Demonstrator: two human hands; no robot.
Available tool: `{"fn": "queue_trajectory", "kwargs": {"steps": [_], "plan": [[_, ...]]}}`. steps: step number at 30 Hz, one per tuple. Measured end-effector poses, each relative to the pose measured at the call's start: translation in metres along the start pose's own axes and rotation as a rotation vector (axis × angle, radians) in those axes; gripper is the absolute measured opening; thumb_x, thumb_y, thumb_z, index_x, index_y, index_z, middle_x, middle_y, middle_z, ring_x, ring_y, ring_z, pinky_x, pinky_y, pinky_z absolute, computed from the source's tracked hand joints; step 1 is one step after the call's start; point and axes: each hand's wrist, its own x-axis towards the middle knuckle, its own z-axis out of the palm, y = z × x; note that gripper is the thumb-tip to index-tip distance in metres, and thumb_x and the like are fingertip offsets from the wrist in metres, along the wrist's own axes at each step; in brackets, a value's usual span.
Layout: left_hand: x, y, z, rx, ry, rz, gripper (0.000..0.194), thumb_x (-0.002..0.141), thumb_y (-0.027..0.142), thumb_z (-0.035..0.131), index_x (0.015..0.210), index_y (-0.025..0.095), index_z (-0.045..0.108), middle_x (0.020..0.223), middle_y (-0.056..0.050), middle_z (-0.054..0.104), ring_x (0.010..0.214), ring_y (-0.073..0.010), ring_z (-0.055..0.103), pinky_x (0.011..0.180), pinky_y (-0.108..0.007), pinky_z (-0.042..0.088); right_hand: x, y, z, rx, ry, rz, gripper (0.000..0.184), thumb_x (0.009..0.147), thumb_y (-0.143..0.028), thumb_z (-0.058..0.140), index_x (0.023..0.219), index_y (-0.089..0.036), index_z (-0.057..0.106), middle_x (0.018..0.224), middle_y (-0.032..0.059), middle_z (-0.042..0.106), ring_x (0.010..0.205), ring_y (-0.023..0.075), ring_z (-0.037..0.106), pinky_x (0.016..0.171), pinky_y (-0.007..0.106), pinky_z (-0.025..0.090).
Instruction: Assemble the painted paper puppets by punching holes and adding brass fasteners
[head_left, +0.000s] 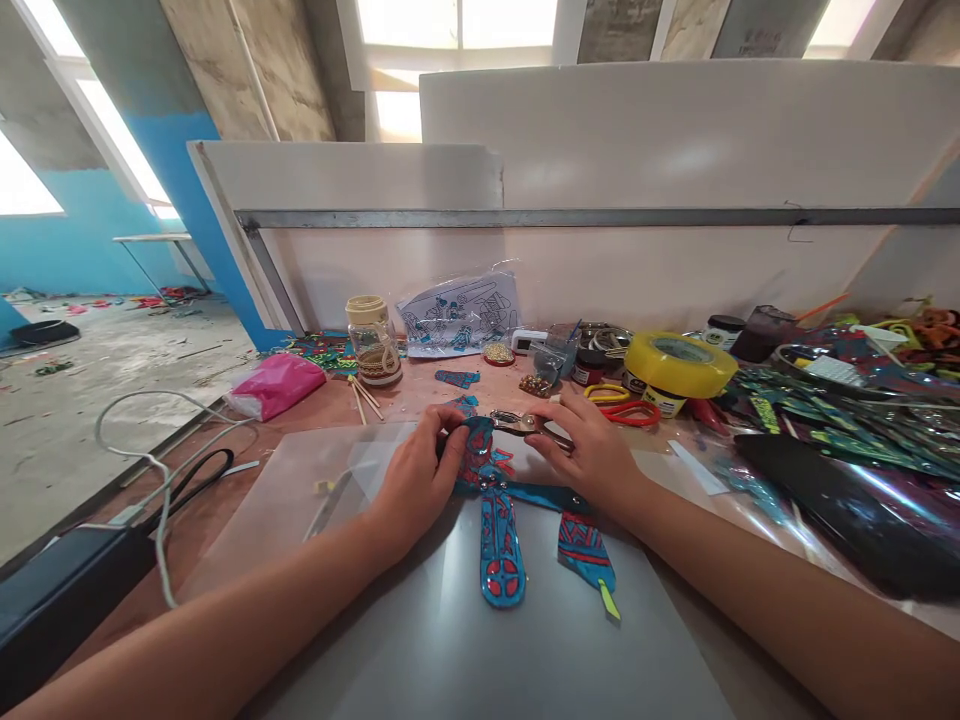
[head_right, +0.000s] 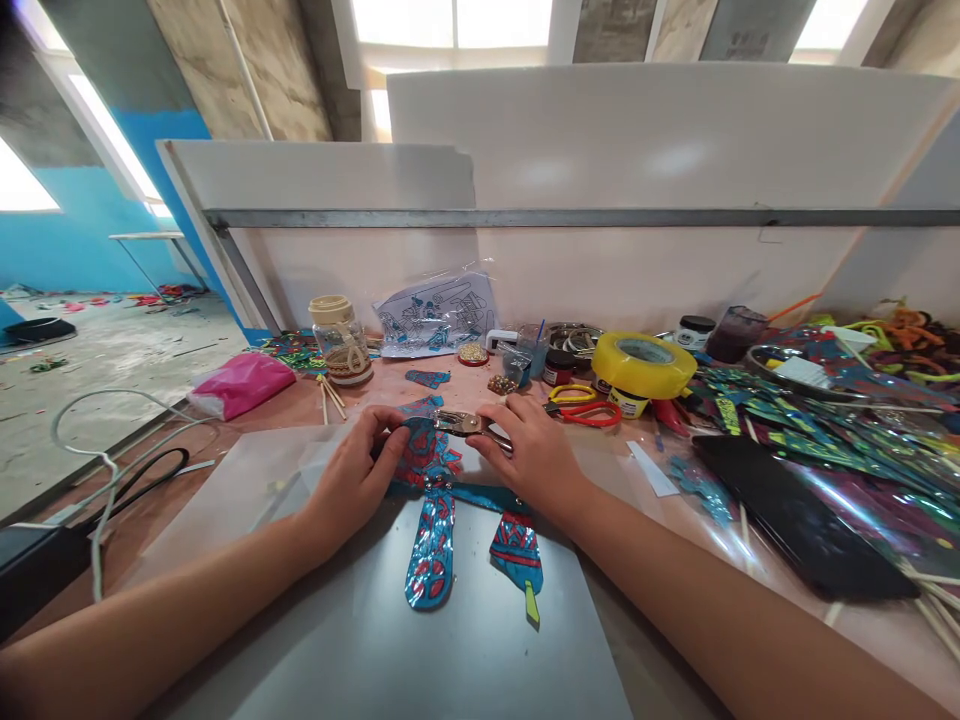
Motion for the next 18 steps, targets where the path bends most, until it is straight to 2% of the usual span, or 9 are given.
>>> {"fn": "queue_trajectory", "kwargs": {"steps": [7, 10, 13, 18], "plan": [[-0.0014, 0.0000, -0.0001, 0.043, -0.004, 0.027, 0.014, 0.097, 0.034, 0.043, 0.101, 0.022, 0.049, 0.091, -0.002, 0.063, 0.075, -0.0165, 0.061, 0.071, -0.030, 0.048, 0.0014, -0.0008, 0.0007, 0.026, 0.009, -0.034, 0.033, 0.097, -0.046, 0.049, 0.108, -0.020, 0.065, 0.100, 0.0112, 0.063, 0.100, 0.0271, 0.059, 0.088, 0.041, 0.049], [-0.0030, -0.0001, -0.0002, 0.047, -0.048, 0.056, 0.015, 0.098, 0.034, 0.042, 0.103, 0.022, 0.050, 0.091, -0.002, 0.063, 0.076, -0.0167, 0.062, 0.072, -0.031, 0.048, 0.0017, -0.0016, 0.0010, 0.045, 0.026, -0.070, 0.033, 0.097, -0.048, 0.050, 0.106, -0.019, 0.064, 0.093, 0.0097, 0.062, 0.093, 0.0261, 0.059, 0.083, 0.040, 0.049], [-0.0033, -0.0005, 0.0001, 0.034, -0.093, 0.069, 0.017, 0.099, 0.034, 0.041, 0.105, 0.021, 0.051, 0.094, -0.003, 0.065, 0.081, -0.0181, 0.063, 0.076, -0.033, 0.049, 0.0019, -0.0023, 0.0009, 0.050, 0.009, -0.093, 0.034, 0.097, -0.047, 0.049, 0.104, -0.017, 0.063, 0.091, 0.0096, 0.060, 0.089, 0.0253, 0.058, 0.079, 0.038, 0.049], [-0.0018, -0.0006, 0.0001, 0.052, -0.101, 0.103, 0.023, 0.099, 0.033, 0.040, 0.111, 0.021, 0.055, 0.104, -0.005, 0.067, 0.094, -0.0200, 0.064, 0.085, -0.035, 0.049, 0.0021, -0.0029, 0.0013, 0.060, -0.043, -0.098, 0.035, 0.096, -0.048, 0.049, 0.098, -0.015, 0.061, 0.090, 0.0104, 0.058, 0.085, 0.0240, 0.057, 0.077, 0.035, 0.048]]}}
